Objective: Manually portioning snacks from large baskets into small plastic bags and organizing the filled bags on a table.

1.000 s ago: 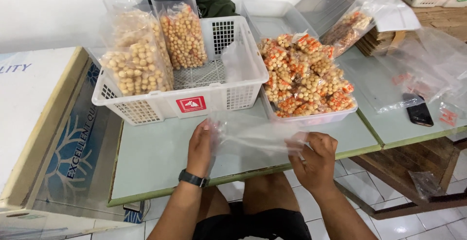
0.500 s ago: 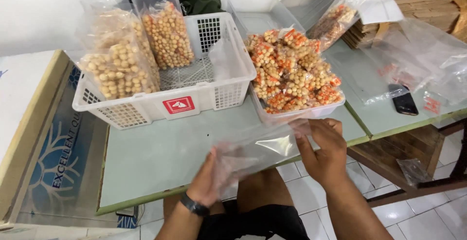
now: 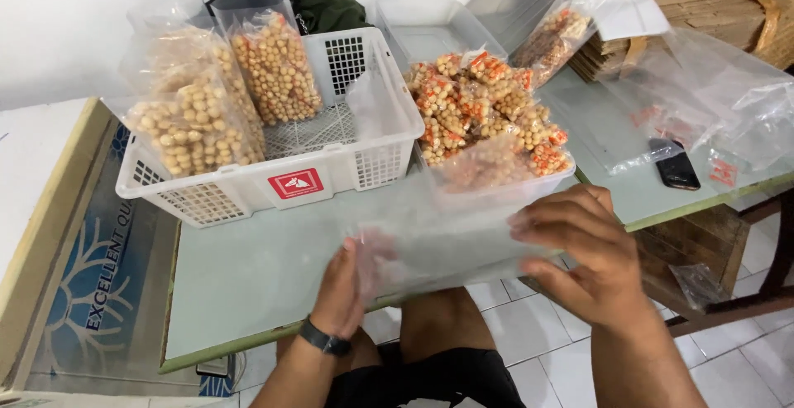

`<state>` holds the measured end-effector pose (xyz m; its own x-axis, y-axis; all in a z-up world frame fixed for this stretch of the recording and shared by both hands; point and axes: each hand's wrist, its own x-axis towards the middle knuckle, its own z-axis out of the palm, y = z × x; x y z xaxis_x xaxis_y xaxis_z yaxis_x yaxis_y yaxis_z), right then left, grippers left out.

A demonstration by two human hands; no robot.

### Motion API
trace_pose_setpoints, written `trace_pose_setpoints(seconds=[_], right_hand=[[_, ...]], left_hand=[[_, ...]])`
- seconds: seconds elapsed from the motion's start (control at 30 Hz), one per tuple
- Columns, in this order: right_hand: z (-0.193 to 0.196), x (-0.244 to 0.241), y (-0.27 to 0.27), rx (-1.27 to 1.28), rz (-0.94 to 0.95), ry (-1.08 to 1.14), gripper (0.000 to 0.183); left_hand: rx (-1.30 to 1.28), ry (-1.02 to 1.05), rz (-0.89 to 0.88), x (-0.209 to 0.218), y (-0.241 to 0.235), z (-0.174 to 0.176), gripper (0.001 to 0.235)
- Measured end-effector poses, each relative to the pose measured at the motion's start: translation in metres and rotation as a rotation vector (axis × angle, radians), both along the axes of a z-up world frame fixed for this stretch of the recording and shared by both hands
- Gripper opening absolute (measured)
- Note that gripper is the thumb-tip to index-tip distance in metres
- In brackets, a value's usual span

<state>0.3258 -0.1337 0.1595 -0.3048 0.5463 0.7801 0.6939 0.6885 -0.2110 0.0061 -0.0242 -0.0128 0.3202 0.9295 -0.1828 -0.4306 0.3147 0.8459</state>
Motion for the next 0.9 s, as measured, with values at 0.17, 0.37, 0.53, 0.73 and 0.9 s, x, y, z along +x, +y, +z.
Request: trace_pose_setpoints(seconds=[0.17, 0.37, 0.53, 0.73, 0.9], right_hand=[[-0.012, 0.048, 0.023, 0.021, -0.175, 0.300, 0.050], [-0.112, 0.148, 0.121, -0.244, -0.799, 0.229, 0.019], [-0.121, 0.144, 0.146, -0.571, -1.045, 0.006, 0.039], [-0.153, 0.157, 0.162, -0.418, -1.156, -0.257, 0.037], [-0.145, 0.155, 0.162, -0.500, -1.146, -0.177, 0.046]], left_hand=[[-0.005, -0.233, 0.177, -0.022, 0.056, -0.053, 0.084], [-0.006, -0.160, 0.271, -0.034, 0.056, -0.025, 0.107], [-0.030, -0.184, 0.281, -0.035, 0.054, -0.024, 0.107], [-0.030, -0.214, 0.292, -0.035, 0.055, -0.033, 0.099], [-0.027, -0.234, 0.296, -0.037, 0.054, -0.032, 0.096]])
